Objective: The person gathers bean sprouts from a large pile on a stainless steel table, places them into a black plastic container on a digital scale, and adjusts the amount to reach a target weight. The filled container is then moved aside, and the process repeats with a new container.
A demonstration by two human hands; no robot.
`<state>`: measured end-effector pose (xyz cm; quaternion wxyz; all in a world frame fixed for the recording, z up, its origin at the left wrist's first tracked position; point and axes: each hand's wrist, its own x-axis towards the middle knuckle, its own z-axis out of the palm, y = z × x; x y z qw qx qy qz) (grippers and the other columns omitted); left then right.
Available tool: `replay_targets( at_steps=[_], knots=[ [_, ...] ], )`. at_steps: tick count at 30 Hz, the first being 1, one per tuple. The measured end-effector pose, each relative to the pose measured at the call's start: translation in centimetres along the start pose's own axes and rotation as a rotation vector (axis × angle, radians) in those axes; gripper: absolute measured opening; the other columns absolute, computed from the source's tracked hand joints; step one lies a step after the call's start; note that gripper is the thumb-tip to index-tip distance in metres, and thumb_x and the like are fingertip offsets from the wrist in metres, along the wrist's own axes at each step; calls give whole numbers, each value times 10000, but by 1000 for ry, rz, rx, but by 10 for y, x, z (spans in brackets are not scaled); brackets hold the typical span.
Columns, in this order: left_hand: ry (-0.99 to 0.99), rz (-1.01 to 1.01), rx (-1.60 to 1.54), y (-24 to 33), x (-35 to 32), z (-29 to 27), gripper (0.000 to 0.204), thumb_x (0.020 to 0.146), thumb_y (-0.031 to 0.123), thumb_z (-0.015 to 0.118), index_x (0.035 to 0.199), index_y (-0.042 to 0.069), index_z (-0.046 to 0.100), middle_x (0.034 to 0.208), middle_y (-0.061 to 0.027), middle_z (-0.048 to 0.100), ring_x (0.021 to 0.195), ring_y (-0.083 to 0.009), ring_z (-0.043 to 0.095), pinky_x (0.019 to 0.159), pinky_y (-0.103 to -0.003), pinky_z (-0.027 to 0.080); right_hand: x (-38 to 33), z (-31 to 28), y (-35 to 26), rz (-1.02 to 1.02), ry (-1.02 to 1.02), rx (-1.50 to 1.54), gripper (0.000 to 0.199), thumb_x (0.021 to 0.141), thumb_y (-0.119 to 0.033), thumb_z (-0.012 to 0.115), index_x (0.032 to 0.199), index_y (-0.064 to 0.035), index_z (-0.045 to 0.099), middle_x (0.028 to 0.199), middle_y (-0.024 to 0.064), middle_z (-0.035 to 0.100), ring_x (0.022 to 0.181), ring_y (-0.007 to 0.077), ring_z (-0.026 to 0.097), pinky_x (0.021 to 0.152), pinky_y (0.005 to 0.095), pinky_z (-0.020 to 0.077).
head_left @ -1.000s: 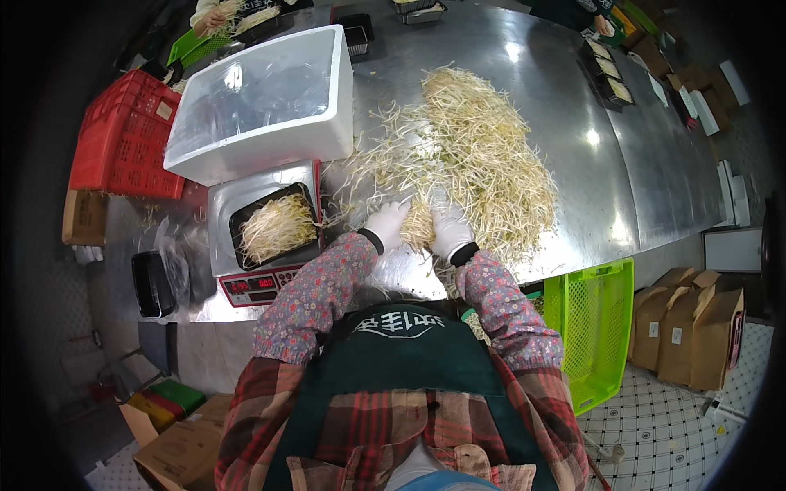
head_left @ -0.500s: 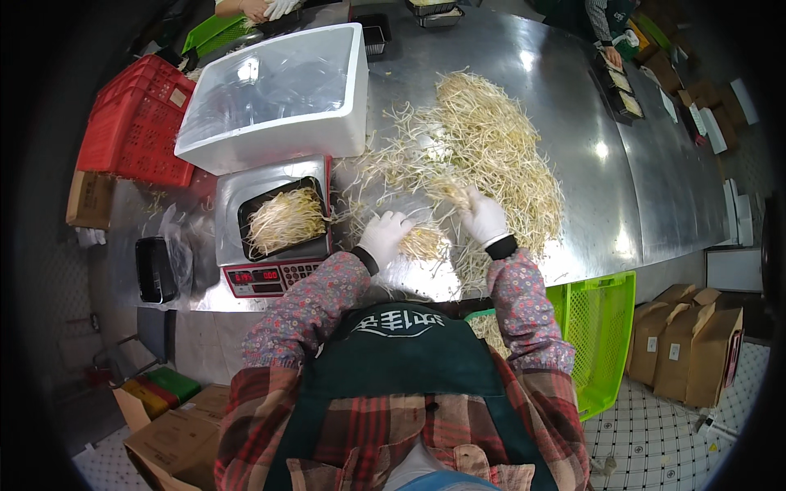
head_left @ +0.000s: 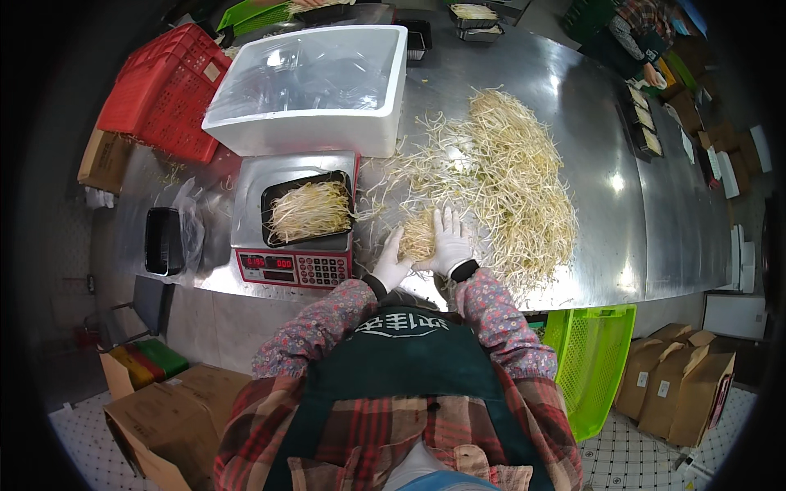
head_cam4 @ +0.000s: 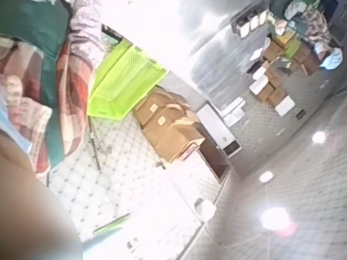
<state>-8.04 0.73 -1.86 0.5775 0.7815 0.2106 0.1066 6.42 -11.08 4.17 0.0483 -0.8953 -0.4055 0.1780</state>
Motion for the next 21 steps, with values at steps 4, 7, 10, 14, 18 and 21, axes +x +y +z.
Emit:
replay_targets(
  at_steps=[4,7,10,14,18,21],
  knots=[
    [-16,-3,-126,21,-15,-18,656,846,37,636,1455,41,393,1526,-234,310,1425,-323,314,1146,-369,287,4,18,-3,-11,178,112,1104,572,-436,869,1458,-36,345,1296,185,511,1255,357,448,1075,465,344],
    [-65,70,58,42,-29,-35,582,846,43,634,1403,45,469,1526,-237,308,1421,-330,326,1121,-370,333,9,24,12,-34,297,278,854,629,-340,840,1366,-70,505,1108,124,596,1097,304,541,982,414,419],
    [-138,115,90,34,-36,-45,523,848,61,637,1357,48,520,1489,-244,367,1389,-349,374,1110,-372,353,8,17,5,-75,300,211,912,613,-372,848,1392,-77,476,1161,132,594,1144,326,513,1026,447,370],
    [-207,199,197,62,-43,-53,455,881,144,632,1317,46,546,1351,-219,527,1258,-341,520,1002,-387,458,7,23,-5,-54,283,121,852,641,-366,829,1364,-69,488,1210,154,589,1202,336,484,1045,461,338],
    [-207,172,27,93,-54,-77,344,917,126,627,1248,36,604,1180,-161,647,975,-240,667,796,-329,547,14,14,3,-103,277,253,643,660,-272,813,1223,-40,606,1086,197,659,1005,364,625,885,444,489],
    [-82,281,-36,132,-65,-114,261,914,81,637,1164,7,653,1087,-133,678,924,-187,668,749,-296,556,7,-5,4,-160,382,336,641,657,-224,819,1224,-15,605,1057,226,668,1010,374,640,906,427,506]
  ],
)
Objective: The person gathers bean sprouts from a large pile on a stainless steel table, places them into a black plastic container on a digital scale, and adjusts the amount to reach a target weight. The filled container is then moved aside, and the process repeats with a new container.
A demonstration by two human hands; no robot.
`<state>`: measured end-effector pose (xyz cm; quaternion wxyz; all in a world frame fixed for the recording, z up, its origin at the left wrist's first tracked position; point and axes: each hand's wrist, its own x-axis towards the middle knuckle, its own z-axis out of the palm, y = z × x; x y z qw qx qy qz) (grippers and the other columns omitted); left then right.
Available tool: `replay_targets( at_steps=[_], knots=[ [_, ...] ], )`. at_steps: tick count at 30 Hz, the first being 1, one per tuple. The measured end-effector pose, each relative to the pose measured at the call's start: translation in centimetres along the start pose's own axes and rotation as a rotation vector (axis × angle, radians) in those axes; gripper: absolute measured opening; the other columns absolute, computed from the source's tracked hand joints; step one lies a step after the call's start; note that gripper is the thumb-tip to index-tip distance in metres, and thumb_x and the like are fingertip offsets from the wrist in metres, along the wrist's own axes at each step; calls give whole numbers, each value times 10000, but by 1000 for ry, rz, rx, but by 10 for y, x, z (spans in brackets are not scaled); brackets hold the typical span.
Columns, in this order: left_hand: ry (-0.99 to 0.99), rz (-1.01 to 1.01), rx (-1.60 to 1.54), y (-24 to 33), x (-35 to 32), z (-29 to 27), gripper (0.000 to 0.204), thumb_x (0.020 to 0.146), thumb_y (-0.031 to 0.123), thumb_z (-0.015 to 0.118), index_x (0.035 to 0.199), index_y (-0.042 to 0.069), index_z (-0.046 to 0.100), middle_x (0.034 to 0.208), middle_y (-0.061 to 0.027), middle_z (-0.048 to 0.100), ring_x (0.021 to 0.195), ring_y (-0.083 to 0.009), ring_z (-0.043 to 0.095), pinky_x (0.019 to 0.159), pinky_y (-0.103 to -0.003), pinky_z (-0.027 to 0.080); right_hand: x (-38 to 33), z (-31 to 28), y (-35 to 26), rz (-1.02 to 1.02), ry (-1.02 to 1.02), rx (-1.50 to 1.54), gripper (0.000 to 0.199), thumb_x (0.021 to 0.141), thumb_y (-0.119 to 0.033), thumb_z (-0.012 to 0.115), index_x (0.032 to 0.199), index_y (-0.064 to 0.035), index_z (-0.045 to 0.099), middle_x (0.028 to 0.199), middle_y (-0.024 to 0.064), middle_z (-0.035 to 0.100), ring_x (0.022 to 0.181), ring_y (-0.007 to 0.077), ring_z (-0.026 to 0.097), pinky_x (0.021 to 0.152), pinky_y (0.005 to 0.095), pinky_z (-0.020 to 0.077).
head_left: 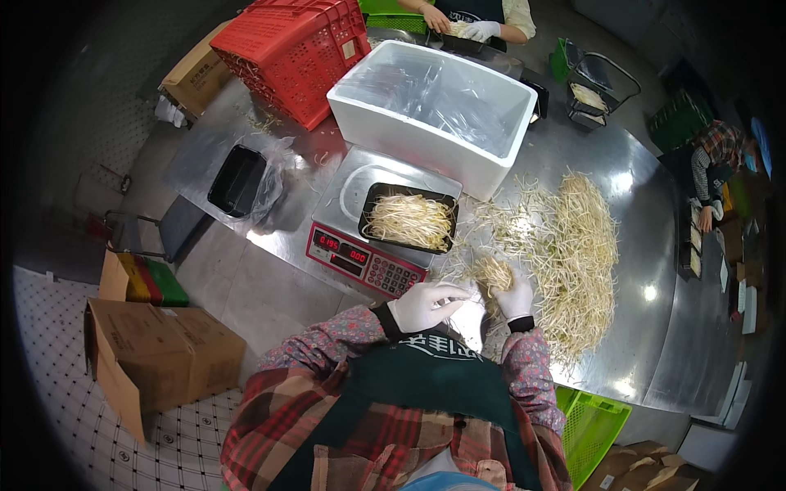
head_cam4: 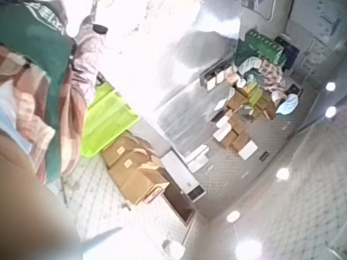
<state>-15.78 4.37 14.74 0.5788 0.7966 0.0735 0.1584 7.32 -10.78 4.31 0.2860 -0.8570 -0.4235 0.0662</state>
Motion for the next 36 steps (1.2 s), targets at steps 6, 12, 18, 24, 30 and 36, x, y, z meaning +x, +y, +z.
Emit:
replay_targets(
  at_steps=[6,12,18,24,30,36],
  knots=[
    [723,64,65,-21,-14,-102,343,971,120,571,1291,-6,564,1256,-146,612,1154,-225,589,996,-323,450,48,-48,-71,-61,51,320,679,659,-178,789,1274,-6,559,1161,192,635,1087,342,615,955,403,488],
    [667,54,-35,-73,7,-139,592,1051,322,417,1498,-32,258,1534,-187,326,1430,-268,302,1170,-361,221,107,-33,-213,-488,-93,-89,734,659,-309,816,1291,-70,533,1074,127,624,1046,300,587,877,416,475],
    [438,140,677,-70,28,-135,610,972,316,501,1483,30,331,1464,-221,412,1390,-380,348,1160,-468,234,113,34,-227,-572,-186,-278,862,667,-440,797,1349,-34,461,1150,137,575,1066,305,560,838,445,464],
    [291,-57,864,-74,24,-134,495,994,332,467,1450,140,433,1394,-144,522,1346,-351,425,1131,-523,269,131,5,-216,-616,-386,-235,726,685,-365,782,1265,-36,495,1150,199,612,1067,334,608,846,453,508],
    [251,-123,905,-64,23,-131,506,1015,352,410,1470,132,385,1396,-147,518,1331,-336,442,1118,-527,286,129,-7,-211,-541,-485,-485,288,848,-154,537,1066,33,556,904,206,699,819,360,699,706,453,554],
    [233,-184,978,-69,21,-131,508,1018,355,404,1461,107,391,1398,-153,517,1335,-325,438,1121,-518,281,127,-37,-190,-507,-517,-513,206,872,-136,489,976,2,601,823,206,700,787,386,692,687,485,539]
  ],
)
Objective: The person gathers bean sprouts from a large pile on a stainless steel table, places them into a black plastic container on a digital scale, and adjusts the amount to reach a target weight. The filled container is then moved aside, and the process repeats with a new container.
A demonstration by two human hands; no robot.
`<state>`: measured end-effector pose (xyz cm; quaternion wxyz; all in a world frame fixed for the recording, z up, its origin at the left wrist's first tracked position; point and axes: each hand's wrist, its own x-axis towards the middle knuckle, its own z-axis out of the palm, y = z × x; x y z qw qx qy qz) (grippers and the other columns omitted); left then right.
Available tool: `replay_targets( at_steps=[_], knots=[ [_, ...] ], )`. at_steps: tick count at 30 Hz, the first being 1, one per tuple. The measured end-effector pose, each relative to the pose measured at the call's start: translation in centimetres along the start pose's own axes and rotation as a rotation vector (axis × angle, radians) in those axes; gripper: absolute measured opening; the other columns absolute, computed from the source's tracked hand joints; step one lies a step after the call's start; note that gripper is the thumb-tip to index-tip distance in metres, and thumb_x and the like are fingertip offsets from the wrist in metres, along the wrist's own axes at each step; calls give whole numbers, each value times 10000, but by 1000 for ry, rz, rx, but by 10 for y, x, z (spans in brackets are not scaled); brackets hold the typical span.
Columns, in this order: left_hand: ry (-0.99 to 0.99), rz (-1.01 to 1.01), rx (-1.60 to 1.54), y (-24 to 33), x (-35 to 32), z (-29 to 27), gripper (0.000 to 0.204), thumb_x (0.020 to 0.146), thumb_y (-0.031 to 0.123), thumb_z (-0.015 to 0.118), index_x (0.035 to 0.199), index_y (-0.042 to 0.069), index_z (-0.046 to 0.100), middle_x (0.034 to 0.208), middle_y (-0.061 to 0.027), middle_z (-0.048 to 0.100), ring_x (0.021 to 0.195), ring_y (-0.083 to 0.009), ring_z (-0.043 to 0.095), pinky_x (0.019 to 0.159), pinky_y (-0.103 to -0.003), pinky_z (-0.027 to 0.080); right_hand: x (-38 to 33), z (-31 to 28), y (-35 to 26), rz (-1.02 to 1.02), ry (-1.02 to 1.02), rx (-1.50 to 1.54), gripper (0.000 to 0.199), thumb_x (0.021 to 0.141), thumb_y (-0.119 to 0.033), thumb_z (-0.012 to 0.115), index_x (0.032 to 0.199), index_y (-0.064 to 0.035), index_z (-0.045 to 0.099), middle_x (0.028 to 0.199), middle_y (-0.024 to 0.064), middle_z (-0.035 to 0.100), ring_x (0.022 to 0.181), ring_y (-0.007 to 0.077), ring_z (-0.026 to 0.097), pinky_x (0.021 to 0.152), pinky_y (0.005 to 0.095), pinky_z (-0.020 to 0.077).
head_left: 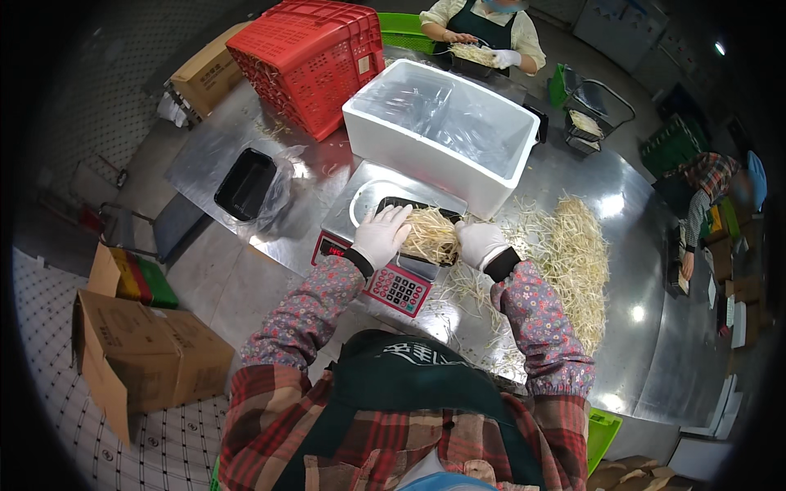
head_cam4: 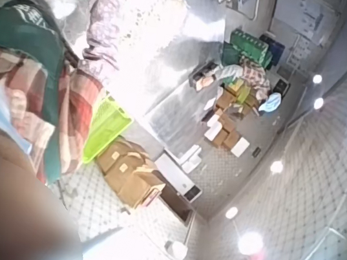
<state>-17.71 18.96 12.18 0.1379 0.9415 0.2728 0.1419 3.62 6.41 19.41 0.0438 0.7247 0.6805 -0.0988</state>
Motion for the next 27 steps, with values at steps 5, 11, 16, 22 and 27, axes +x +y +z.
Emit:
replay_targets(
  at_steps=[5,11,16,22,27],
  knots=[
    [-9,0,-64,-1,-1,-3,512,1015,352,421,1459,99,396,1419,-163,490,1345,-328,422,1125,-495,279,-35,-3,33,53,109,92,207,863,-166,543,1030,-50,582,838,199,687,802,386,671,720,483,524],
    [216,129,-478,-3,6,-29,487,972,231,542,1401,18,456,1392,-212,478,1316,-355,428,1119,-412,305,-98,51,94,145,325,262,438,846,-174,618,1276,-137,538,816,200,672,765,402,653,682,485,518],
    [324,6,-649,-39,3,-56,468,1023,247,478,1415,-7,441,1418,-185,479,1353,-286,419,1138,-371,300,-122,165,108,386,277,366,491,838,-256,673,1297,-161,531,893,190,676,775,417,645,683,497,522],
    [231,-161,-755,-90,-21,-61,482,1048,271,440,1428,-25,417,1415,-155,502,1327,-206,449,1116,-317,324,-105,115,81,437,-65,-45,1007,686,-470,826,1479,-91,335,1106,179,643,1024,326,628,849,454,500],
    [283,-98,-778,-59,-3,-21,478,1050,251,416,1443,-19,395,1423,-153,494,1342,-223,436,1124,-334,313,-30,20,-3,-19,627,305,692,842,-433,681,1408,-98,466,1339,169,551,1251,336,500,1040,435,385]
  ],
)
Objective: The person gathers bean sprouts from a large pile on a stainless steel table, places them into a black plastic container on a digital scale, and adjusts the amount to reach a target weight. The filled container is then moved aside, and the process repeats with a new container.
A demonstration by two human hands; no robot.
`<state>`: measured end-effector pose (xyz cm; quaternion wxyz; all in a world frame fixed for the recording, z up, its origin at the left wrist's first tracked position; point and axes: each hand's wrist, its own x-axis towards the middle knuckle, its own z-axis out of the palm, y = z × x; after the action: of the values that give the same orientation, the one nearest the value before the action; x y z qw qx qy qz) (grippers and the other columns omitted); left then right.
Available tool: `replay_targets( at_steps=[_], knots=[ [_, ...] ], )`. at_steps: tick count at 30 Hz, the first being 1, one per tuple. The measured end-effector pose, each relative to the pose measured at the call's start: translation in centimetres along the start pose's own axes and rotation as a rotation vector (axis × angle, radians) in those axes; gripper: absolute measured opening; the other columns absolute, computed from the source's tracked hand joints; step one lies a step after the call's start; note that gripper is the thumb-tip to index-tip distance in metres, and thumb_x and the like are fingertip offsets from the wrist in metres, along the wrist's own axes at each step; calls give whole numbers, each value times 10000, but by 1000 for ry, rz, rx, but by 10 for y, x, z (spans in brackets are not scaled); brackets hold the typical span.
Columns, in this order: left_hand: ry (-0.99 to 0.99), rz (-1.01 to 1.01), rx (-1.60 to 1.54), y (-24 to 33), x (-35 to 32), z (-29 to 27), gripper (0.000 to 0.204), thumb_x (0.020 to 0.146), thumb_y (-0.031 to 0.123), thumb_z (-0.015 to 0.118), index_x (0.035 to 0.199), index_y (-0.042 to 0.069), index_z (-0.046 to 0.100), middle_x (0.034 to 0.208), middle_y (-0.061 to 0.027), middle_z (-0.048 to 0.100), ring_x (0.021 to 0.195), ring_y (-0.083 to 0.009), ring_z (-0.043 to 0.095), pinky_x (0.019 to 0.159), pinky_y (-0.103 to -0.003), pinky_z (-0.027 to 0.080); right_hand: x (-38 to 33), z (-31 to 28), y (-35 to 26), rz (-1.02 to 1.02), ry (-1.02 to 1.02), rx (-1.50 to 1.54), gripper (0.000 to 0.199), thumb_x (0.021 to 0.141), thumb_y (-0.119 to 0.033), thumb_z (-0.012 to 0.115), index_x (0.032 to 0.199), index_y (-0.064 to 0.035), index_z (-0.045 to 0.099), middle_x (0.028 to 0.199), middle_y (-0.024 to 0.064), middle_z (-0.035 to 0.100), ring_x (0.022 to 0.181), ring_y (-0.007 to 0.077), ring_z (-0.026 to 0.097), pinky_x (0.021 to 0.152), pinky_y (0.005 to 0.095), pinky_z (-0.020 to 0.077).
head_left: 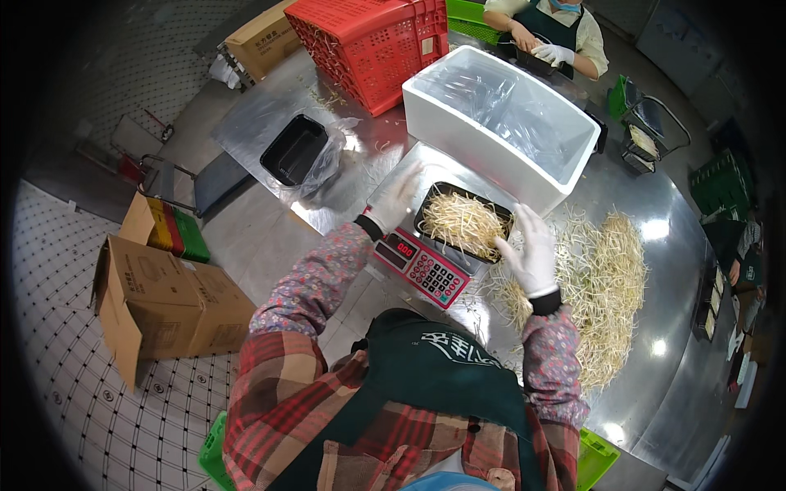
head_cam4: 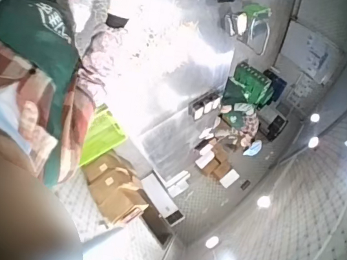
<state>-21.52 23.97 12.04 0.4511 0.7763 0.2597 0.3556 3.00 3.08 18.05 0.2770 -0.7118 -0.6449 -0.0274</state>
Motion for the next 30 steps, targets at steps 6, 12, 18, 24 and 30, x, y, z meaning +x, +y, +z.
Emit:
replay_targets(
  at_steps=[6,12,18,24,30],
  knots=[
    [-184,176,377,22,-6,50,451,971,194,502,1394,37,484,1411,-165,499,1347,-344,422,1153,-483,238,34,39,-14,-159,-154,196,341,846,-266,704,1141,-101,658,1209,140,631,1126,340,562,984,432,423],
    [-112,154,183,28,-8,36,492,957,99,499,1428,-12,412,1437,-230,447,1373,-335,395,1158,-381,265,5,27,32,47,-35,439,340,832,-188,720,1149,-79,662,1203,115,645,1136,298,574,983,388,448],
    [-395,419,559,52,7,38,852,852,442,659,1483,-7,305,1490,-231,365,1408,-372,317,1170,-480,222,20,32,-22,5,-83,22,870,733,-520,751,1421,-91,435,1503,201,349,1379,407,326,1086,540,304],
    [-578,355,699,48,27,53,763,863,492,634,1417,13,419,1343,-202,505,1235,-360,482,1054,-459,376,22,16,17,78,-416,-229,824,686,-479,790,1331,-50,508,1176,232,600,1104,377,581,895,455,484],
    [-616,324,831,44,34,64,762,875,499,618,1425,18,402,1325,-189,496,1198,-361,481,999,-458,419,16,21,19,66,-310,-149,229,804,-301,701,802,-76,661,725,160,662,723,352,666,664,460,526]
  ],
)
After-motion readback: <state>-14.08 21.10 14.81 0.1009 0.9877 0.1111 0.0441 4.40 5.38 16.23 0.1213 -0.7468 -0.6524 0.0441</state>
